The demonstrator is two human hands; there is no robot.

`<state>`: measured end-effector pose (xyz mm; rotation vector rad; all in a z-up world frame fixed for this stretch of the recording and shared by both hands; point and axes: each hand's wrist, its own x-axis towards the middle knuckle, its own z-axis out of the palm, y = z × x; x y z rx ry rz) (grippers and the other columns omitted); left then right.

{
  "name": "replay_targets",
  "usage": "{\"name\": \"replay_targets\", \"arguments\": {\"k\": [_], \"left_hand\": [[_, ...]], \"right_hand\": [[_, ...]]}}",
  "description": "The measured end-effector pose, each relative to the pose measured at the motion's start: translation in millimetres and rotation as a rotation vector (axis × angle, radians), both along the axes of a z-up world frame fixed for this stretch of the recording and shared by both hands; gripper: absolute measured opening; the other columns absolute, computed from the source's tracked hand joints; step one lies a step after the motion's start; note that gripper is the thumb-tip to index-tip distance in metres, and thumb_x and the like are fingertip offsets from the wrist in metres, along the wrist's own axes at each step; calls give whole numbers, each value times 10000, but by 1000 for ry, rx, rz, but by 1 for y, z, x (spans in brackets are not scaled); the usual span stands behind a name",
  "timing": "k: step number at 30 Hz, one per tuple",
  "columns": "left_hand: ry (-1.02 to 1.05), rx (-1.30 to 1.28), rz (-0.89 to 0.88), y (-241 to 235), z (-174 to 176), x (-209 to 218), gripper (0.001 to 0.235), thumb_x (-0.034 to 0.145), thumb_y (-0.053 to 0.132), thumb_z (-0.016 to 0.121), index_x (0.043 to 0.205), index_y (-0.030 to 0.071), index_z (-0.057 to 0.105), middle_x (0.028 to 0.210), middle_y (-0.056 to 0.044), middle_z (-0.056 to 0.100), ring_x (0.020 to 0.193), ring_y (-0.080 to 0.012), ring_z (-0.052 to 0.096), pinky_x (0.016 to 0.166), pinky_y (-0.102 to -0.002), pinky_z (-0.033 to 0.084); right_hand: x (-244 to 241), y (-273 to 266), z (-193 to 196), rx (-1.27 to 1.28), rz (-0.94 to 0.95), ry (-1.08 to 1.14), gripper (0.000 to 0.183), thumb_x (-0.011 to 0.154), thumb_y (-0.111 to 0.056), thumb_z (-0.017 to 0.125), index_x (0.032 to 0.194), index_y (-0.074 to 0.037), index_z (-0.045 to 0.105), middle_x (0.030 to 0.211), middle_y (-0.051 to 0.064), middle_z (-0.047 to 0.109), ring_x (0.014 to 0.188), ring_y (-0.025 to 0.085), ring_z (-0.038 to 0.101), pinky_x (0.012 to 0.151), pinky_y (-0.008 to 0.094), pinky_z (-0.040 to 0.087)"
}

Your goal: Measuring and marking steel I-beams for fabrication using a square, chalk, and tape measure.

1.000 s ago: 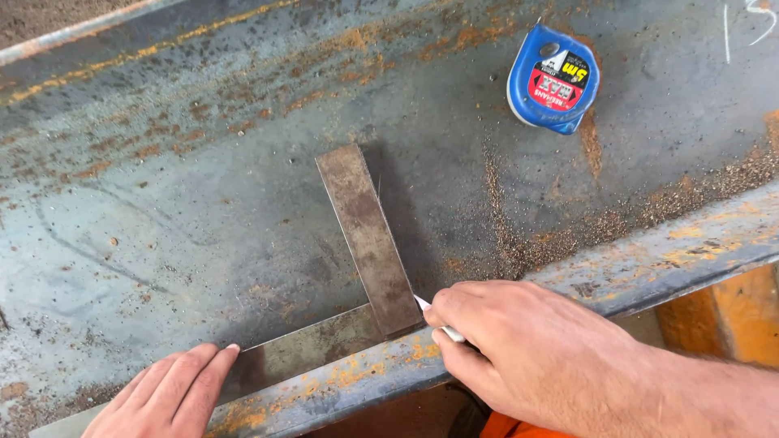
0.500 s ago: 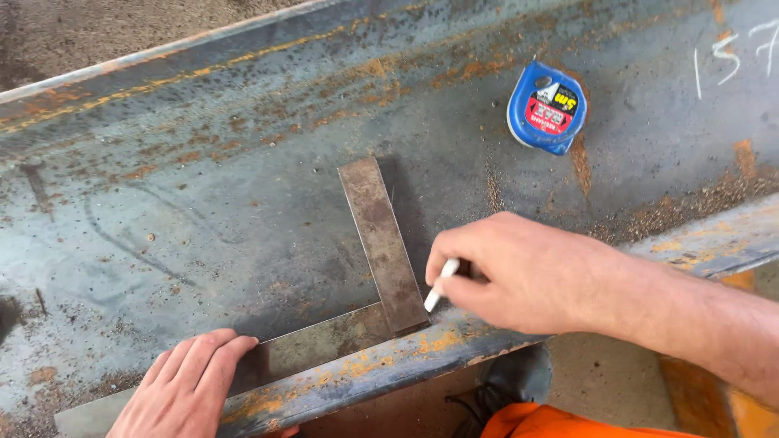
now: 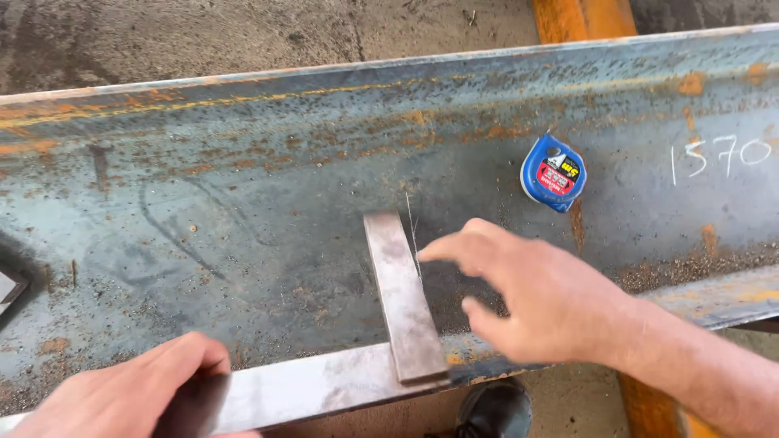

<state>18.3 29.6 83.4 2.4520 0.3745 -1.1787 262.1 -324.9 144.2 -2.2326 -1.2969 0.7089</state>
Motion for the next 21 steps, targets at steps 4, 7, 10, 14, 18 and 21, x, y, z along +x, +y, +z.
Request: {"name": "replay_targets", "arguments": {"k": [4, 7, 10, 14, 18, 21], "left_hand": [[-193, -257, 2, 13, 27, 10, 452, 840, 662, 668, 1159, 342, 650, 980, 79, 686, 913, -110, 729, 804, -325, 584], [-135, -246, -32, 6, 61, 41, 421, 841, 655, 637, 1065, 308, 719, 925, 66, 710, 880, -127, 739, 793, -328, 590], [-150, 44, -80, -6, 75, 68, 380, 906, 622, 522, 986, 293, 695, 869, 46, 735, 868, -158, 734, 781, -331, 602], [-768, 251, -238, -26, 61, 92, 548, 890, 554, 610, 1235, 129, 597, 993, -64, 691, 870, -276, 691, 752, -403, 557], [-1097, 329, -378, -26, 32, 120, 497, 888, 288, 667, 1317, 53, 577, 1046, -84, 627, 936, -263, 638, 816, -408, 517], [-1188, 338, -445, -17, 12, 140, 499, 907, 254, 648, 1348, 33, 577, 1037, -82, 620, 976, -257, 621, 883, -405, 513]], "right_hand": [[-7, 7, -5, -66, 208, -39, 733, 760, -178, 778, 1460, -211, 565, 1457, 153, 574, 941, 352, 703, 753, 451, 563], [-13, 14, -14, 148, 183, 146, 416, 797, -41, 712, 1193, -170, 699, 1148, 55, 783, 1055, 285, 747, 829, 381, 598], [-18, 28, -25, 165, -91, 402, 306, 883, -121, 736, 1188, -120, 722, 1129, 81, 800, 998, 219, 762, 889, 353, 576], [-9, 40, -47, 33, -302, 398, 267, 916, -219, 701, 1126, -56, 730, 1072, 94, 815, 1014, 177, 718, 894, 334, 539], [-4, 53, -55, -36, -402, 361, 356, 931, -326, 658, 1111, -25, 716, 1023, 133, 807, 955, 195, 738, 876, 354, 546], [-5, 70, -36, -130, -544, 279, 510, 815, -418, 720, 1152, -46, 627, 960, 156, 785, 923, 254, 761, 837, 381, 580]]}}
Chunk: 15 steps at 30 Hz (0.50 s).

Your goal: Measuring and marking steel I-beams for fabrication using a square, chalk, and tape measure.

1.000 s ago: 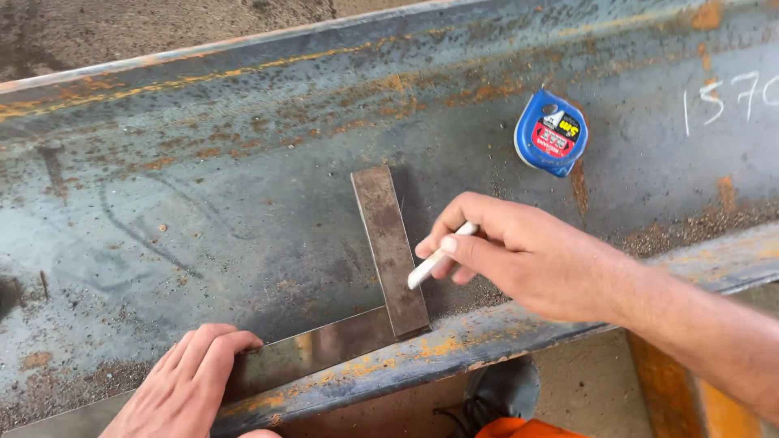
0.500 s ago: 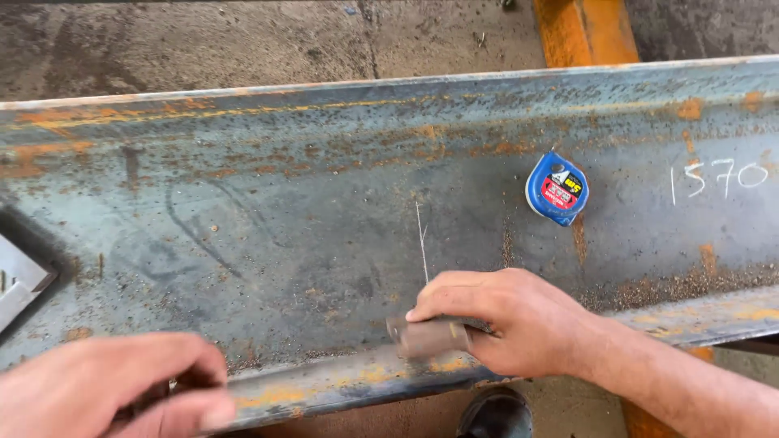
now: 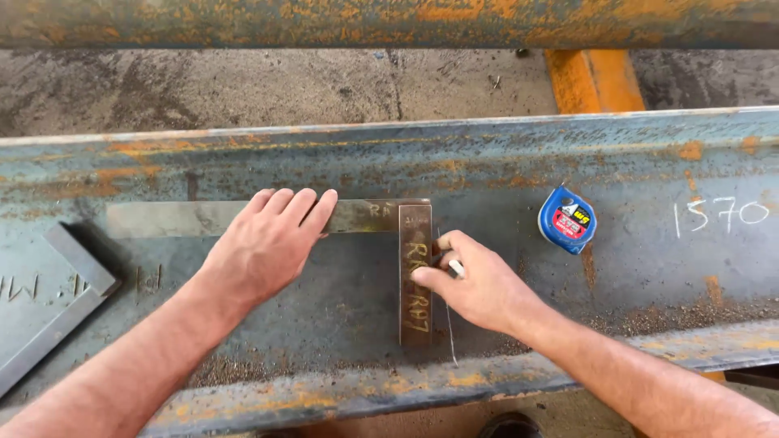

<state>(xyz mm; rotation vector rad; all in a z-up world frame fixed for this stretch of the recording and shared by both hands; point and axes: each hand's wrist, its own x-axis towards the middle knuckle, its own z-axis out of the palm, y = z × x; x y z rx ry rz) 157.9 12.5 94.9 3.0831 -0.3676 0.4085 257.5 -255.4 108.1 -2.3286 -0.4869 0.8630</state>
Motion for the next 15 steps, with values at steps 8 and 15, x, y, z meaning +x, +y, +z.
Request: {"name": "replay_targets", "arguments": {"k": [8, 15], "left_hand": [[-50, 73, 8, 12, -15, 38, 438, 866, 117, 594, 1282, -15, 636, 1052, -74, 605, 993, -229, 599, 895, -382, 513], [-275, -21, -64, 8, -22, 70, 418, 833, 154, 609, 1221, 10, 665, 1095, -72, 618, 1005, -220, 581, 834, -350, 496]], "right_hand": [[25, 46, 36, -465, 156, -168, 679, 804, -506, 724, 1203, -4, 499, 1042, 213, 717, 1035, 375, 711, 895, 474, 565], [51, 34, 22, -365, 84, -369, 687, 793, -434, 693, 1283, 1, 485, 1022, 278, 708, 995, 434, 696, 885, 510, 550]]}}
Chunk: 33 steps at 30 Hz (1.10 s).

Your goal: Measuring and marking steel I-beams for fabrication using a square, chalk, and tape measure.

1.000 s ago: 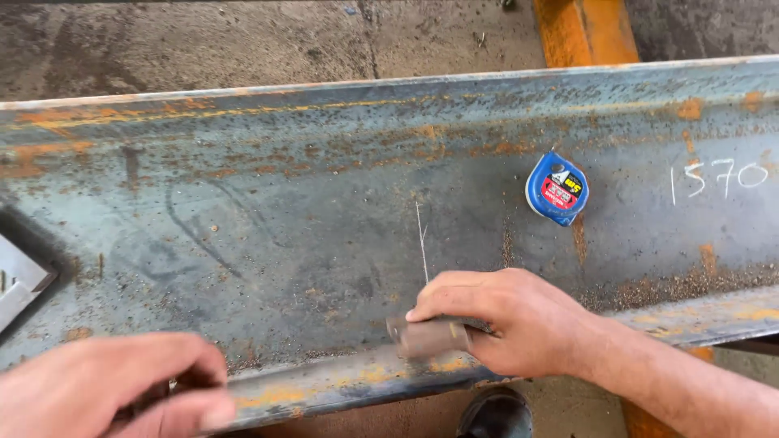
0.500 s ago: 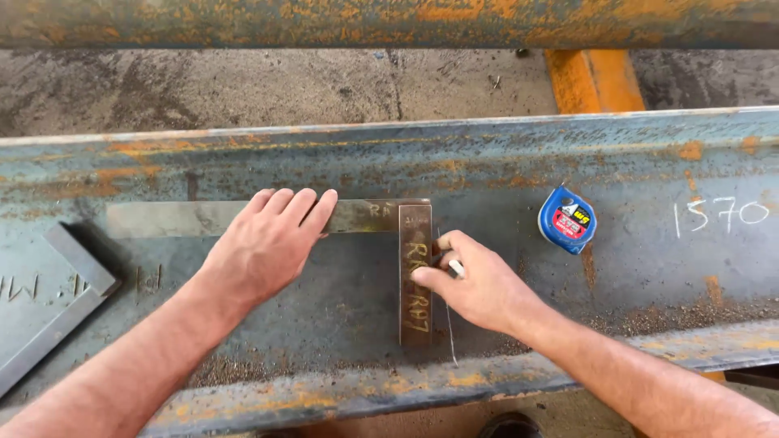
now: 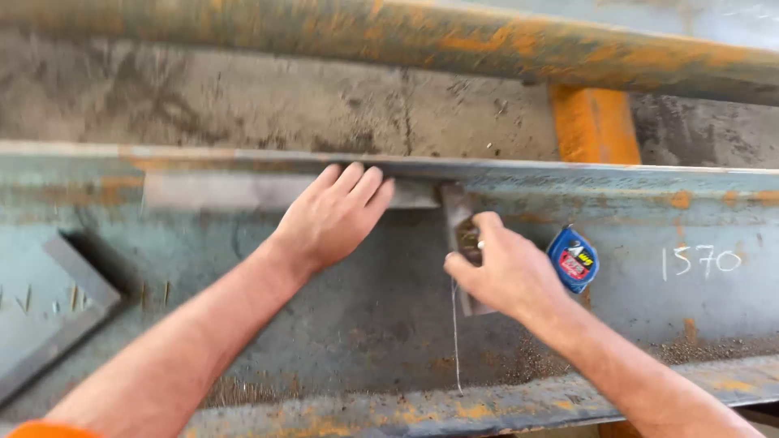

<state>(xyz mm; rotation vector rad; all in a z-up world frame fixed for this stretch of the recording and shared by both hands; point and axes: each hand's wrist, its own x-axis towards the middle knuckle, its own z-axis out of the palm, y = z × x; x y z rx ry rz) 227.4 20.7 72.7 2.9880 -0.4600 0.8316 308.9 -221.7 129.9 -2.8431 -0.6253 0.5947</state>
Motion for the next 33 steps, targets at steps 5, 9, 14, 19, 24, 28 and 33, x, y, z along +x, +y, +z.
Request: {"name": "replay_targets", "arguments": {"k": [5, 9, 14, 19, 24, 28, 33], "left_hand": [[-17, 64, -16, -11, 1, 14, 289, 924, 183, 608, 1151, 24, 688, 984, -46, 600, 963, -205, 573, 811, -346, 488], [-4, 184, -5, -6, 10, 9, 260, 930, 207, 603, 1090, 21, 688, 954, -45, 611, 936, -203, 587, 832, -346, 501], [84, 278, 30, 32, 30, -37, 290, 944, 201, 586, 1157, 31, 684, 939, -40, 621, 908, -192, 595, 783, -338, 506], [146, 340, 75, 63, 52, -82, 383, 880, 212, 640, 1228, 61, 695, 1089, -51, 659, 1030, -227, 627, 880, -369, 532], [132, 172, 123, 55, 47, -89, 382, 904, 256, 656, 1221, 47, 697, 1131, -76, 653, 1084, -264, 635, 935, -409, 529], [101, 47, 60, 30, 24, -58, 362, 942, 233, 640, 1229, 17, 681, 1114, -80, 642, 1074, -249, 619, 940, -400, 516], [68, -88, -33, 15, 0, -23, 334, 902, 189, 677, 1194, 28, 690, 1086, -65, 620, 1069, -254, 596, 970, -407, 499]], "right_hand": [[0, -4, -10, -96, 5, -19, 597, 818, -436, 676, 1206, -8, 526, 1015, 246, 730, 999, 434, 698, 863, 536, 548], [-15, 9, -11, -159, 97, -40, 580, 889, -426, 617, 1262, 0, 496, 963, 242, 729, 896, 444, 721, 794, 540, 582], [-42, 47, -16, -45, 215, -31, 703, 900, -399, 587, 1300, 153, 418, 852, 244, 735, 804, 409, 747, 720, 502, 613], [-64, 72, -26, 145, 338, 50, 837, 930, -397, 544, 1430, 232, 310, 897, 261, 721, 809, 409, 744, 733, 487, 610], [-62, 51, -8, 226, 270, 189, 859, 874, -461, 584, 1472, 95, 318, 948, 245, 709, 875, 403, 731, 758, 485, 600], [-50, 27, 7, 129, 197, 211, 701, 850, -450, 608, 1376, -15, 445, 963, 211, 734, 899, 389, 748, 808, 480, 600], [-33, 4, -13, 175, 41, 49, 675, 833, -407, 681, 1376, -70, 465, 1002, 203, 746, 978, 394, 720, 858, 500, 560]]}}
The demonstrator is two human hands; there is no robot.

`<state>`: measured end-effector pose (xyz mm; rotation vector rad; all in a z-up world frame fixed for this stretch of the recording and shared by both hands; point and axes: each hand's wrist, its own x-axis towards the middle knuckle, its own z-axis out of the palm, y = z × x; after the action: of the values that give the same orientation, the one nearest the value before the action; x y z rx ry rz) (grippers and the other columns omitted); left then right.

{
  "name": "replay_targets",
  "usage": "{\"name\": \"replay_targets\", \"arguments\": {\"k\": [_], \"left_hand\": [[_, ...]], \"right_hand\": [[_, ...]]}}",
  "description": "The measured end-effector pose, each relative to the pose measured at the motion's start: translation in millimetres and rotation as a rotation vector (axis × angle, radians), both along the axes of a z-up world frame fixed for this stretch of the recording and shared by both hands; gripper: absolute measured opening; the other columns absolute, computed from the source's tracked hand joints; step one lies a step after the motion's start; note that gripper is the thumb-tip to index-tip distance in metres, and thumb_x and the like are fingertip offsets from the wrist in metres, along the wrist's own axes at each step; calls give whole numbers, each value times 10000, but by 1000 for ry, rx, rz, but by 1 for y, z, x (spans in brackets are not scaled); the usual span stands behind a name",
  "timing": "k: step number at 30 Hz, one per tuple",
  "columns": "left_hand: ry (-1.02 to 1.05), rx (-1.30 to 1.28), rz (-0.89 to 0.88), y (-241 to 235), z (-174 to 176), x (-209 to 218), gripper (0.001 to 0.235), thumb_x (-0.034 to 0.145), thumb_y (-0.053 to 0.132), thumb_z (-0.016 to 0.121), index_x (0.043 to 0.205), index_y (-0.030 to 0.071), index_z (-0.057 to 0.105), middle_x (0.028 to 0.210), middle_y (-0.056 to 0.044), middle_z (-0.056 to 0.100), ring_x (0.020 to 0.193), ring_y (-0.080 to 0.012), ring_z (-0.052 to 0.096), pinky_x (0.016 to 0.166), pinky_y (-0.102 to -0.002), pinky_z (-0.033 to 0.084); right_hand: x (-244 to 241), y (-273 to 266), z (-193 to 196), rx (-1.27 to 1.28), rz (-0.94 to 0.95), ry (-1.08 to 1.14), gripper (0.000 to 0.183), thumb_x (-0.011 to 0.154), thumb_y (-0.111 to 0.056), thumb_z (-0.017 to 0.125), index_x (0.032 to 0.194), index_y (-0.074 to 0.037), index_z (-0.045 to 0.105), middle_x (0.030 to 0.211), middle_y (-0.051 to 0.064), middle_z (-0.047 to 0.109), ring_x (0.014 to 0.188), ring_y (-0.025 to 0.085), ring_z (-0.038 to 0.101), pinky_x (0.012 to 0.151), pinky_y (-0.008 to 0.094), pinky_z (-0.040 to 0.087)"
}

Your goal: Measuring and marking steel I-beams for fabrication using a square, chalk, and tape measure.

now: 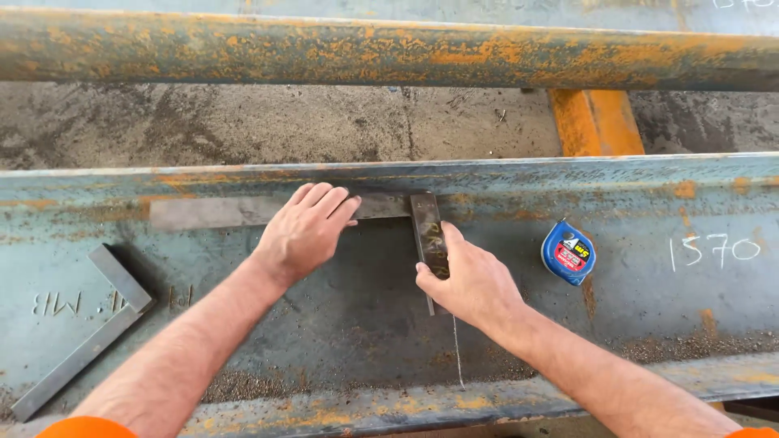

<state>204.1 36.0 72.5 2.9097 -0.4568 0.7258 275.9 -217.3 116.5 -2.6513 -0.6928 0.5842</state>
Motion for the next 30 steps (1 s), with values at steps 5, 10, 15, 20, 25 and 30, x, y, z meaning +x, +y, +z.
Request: {"name": "replay_targets", "arguments": {"k": [5, 10, 15, 20, 25, 30], "left_hand": [[-32, -20, 23, 1, -8, 9, 318, 884, 184, 700, 1168, 40, 702, 1132, -79, 615, 1060, -257, 596, 935, -407, 494], [41, -46, 68, 5, -25, 8, 328, 915, 183, 705, 1206, 33, 710, 1147, -79, 616, 1040, -258, 594, 913, -399, 503], [-33, -57, 79, 2, -29, 8, 330, 922, 190, 707, 1212, 33, 703, 1191, -89, 617, 1112, -269, 599, 976, -409, 509], [-37, -76, 90, 2, -28, 9, 332, 933, 202, 709, 1220, 35, 703, 1190, -82, 617, 1129, -267, 601, 985, -410, 508], [-40, -91, 88, 3, -28, 9, 336, 943, 195, 710, 1244, 45, 703, 1198, -71, 618, 1132, -258, 601, 986, -405, 510], [-57, -22, 76, 4, -27, 7, 385, 884, 115, 672, 1260, 38, 699, 1203, -70, 618, 1135, -248, 609, 999, -393, 516]], "right_hand": [[6, 5, -1, -19, -26, 20, 766, 823, -432, 693, 1414, -42, 399, 1011, 209, 741, 984, 391, 717, 857, 492, 562], [20, 15, -7, -16, 44, -64, 866, 799, -475, 730, 1408, 10, 350, 1014, 241, 720, 972, 415, 708, 833, 502, 561], [33, 24, -17, -67, -36, 19, 800, 804, -472, 741, 1336, 19, 402, 972, 230, 734, 966, 409, 718, 849, 497, 562], [32, 19, -24, 67, -69, -9, 797, 772, -430, 771, 1335, 1, 407, 948, 195, 724, 931, 377, 721, 824, 481, 558], [33, 23, -19, 56, -107, 31, 785, 773, -404, 783, 1339, -18, 399, 920, 163, 718, 904, 350, 722, 806, 470, 558], [33, 19, -26, 105, -70, -3, 804, 779, -428, 792, 1334, -3, 396, 892, 176, 716, 896, 367, 717, 777, 478, 554]]}}
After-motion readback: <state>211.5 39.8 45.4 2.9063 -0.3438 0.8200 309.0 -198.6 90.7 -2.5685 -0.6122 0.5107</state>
